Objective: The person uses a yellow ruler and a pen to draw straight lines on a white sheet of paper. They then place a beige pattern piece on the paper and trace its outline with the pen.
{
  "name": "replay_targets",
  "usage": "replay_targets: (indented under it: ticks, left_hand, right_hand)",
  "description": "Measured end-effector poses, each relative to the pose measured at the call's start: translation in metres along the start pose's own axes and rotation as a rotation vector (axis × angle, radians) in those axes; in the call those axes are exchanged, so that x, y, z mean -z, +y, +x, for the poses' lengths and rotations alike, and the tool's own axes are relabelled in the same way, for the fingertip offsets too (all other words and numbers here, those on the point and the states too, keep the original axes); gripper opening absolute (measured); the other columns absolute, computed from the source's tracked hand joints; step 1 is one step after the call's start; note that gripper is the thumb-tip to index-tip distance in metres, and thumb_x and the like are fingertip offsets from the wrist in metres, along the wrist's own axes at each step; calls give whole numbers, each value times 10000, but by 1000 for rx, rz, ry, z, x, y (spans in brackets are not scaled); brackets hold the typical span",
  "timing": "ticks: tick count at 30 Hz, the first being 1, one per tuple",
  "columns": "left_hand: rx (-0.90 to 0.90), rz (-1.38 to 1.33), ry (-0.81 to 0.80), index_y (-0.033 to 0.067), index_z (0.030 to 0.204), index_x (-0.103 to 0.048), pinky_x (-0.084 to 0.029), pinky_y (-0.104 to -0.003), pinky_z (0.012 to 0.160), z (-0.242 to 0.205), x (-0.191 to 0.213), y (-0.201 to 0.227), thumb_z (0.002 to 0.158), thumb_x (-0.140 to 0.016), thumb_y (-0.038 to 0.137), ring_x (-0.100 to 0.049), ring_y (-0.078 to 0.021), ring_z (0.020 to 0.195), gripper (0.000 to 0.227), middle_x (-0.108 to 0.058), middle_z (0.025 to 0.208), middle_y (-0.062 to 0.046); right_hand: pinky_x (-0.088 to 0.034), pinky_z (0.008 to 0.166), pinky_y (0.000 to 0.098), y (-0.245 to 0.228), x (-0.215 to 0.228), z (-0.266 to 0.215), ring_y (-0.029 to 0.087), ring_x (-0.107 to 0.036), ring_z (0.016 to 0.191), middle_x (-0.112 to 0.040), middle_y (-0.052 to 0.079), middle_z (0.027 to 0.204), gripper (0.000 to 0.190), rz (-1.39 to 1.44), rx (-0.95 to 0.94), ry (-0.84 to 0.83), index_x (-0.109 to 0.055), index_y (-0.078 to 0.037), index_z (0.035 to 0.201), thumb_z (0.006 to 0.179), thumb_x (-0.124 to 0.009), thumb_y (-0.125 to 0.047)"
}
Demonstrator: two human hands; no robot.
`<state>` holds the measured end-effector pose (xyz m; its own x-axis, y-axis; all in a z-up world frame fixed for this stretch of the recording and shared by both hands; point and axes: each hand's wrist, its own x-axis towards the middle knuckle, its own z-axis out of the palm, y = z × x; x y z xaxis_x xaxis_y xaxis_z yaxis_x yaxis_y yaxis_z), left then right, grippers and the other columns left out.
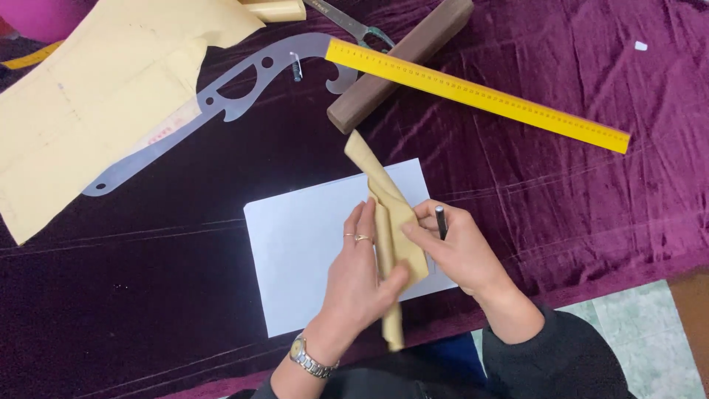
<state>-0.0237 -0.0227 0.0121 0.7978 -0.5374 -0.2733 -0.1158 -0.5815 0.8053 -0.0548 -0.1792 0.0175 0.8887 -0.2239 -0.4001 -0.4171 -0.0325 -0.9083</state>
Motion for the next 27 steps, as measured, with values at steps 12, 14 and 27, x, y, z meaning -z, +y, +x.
replay_targets:
  ticks: [12,14,27]
  left_hand:
    - [172,-131,217,47,1446,-364,-540,-486,838,14,37,-36,758,-490,-50,-645,-355,914,706,-640,1024,-222]
    - [207,-152,172,62,1451,-359,-552,-460,828,12,41,-34,765,-493,-40,-641,-316,894,707,-644,1005,-199]
    - [304,-548,37,31,819,-666,-518,-250,628,0,64,-53,869,-688,137,-621,-115,607,119,-720,674,-66]
  right_hand:
    - [-338,410,204,60,27,15,70,-404,483,-621,84,577,141,19,40,82,-690,47,895,827,-708,-75]
    - [-329,396,185,54,25,13,59,-408,460,-579,61,557,137,35,50,114,-675,45,892,829,-703,-73]
    - [-482,548,261,33,30,6,124,-595,602,-630,53,668,164,-2,22,391,-572,-60,1012,874,-654,-87]
